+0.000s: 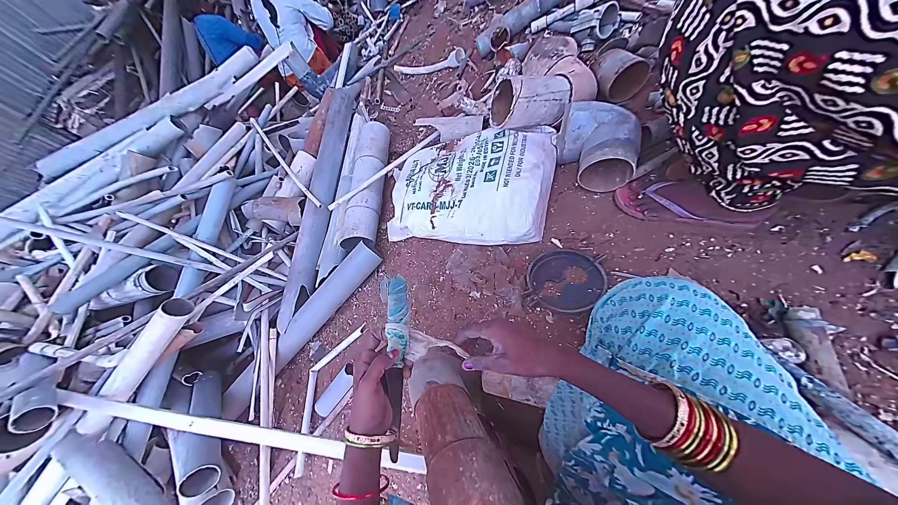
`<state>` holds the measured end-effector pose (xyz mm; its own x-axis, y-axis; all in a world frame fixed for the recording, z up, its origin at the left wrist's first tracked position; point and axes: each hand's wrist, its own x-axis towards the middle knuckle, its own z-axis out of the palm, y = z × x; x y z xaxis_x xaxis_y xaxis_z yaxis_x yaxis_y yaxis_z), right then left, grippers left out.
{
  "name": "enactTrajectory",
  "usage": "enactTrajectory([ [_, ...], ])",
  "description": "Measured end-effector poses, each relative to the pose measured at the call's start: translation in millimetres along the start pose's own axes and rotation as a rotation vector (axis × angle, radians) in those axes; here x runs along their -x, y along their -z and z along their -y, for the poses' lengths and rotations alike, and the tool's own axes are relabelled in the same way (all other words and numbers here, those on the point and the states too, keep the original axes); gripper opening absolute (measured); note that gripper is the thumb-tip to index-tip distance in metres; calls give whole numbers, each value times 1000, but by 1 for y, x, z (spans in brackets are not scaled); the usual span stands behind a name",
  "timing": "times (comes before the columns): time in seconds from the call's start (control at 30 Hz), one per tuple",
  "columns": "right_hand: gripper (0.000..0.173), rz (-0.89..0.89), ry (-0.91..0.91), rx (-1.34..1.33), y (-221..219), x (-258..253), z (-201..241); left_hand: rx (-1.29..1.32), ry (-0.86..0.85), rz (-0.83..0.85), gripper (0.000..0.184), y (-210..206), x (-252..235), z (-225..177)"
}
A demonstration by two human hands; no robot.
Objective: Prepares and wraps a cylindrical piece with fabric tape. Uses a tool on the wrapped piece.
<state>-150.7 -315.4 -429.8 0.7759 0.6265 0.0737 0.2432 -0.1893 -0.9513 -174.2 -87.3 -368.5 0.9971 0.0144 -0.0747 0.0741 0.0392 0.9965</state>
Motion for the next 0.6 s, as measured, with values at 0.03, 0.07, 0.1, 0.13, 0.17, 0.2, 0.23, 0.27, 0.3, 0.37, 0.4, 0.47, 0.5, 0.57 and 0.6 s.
enactTrajectory([
  [0.03,41,-1,-44,54,2,0,0,-5,11,37,28,0,1,1],
  [0.07,47,-25,-72,66,3,0,1,-8,19,81,28,-1,2,3],
  [0.1,48,-75,-64,41,3,0,2,-18,29,125,27,-3,3,4],
  [0.13,47,-120,-34,-5,2,0,4,-33,43,165,27,-5,5,5],
  [0.17,44,-151,6,-66,0,0,6,-46,56,200,26,-8,7,8],
  [0.2,41,-169,53,-126,-3,0,7,-54,71,231,26,-11,8,10],
  [0.23,37,-175,90,-187,-7,-1,8,-54,85,255,25,-13,8,12],
  [0.27,34,-163,101,-251,-11,-2,8,-53,89,270,25,-15,8,15],
  [0.3,30,-146,95,-312,-16,-2,9,-48,94,277,24,-17,8,17],
  [0.37,24,-137,56,-419,-25,-2,7,-41,96,278,22,-20,9,21],
  [0.4,21,-153,35,-465,-28,-2,6,-43,94,278,22,-22,9,22],
  [0.47,15,-182,-39,-552,-31,-3,9,-56,96,270,22,-24,9,24],
  [0.5,13,-183,-63,-576,-30,-3,11,-58,100,257,22,-25,10,23],
  [0.57,9,-174,-88,-600,-29,-3,12,-50,110,233,22,-27,9,22],
  [0.6,9,-167,-100,-617,-29,-4,12,-50,112,224,21,-26,8,22],
])
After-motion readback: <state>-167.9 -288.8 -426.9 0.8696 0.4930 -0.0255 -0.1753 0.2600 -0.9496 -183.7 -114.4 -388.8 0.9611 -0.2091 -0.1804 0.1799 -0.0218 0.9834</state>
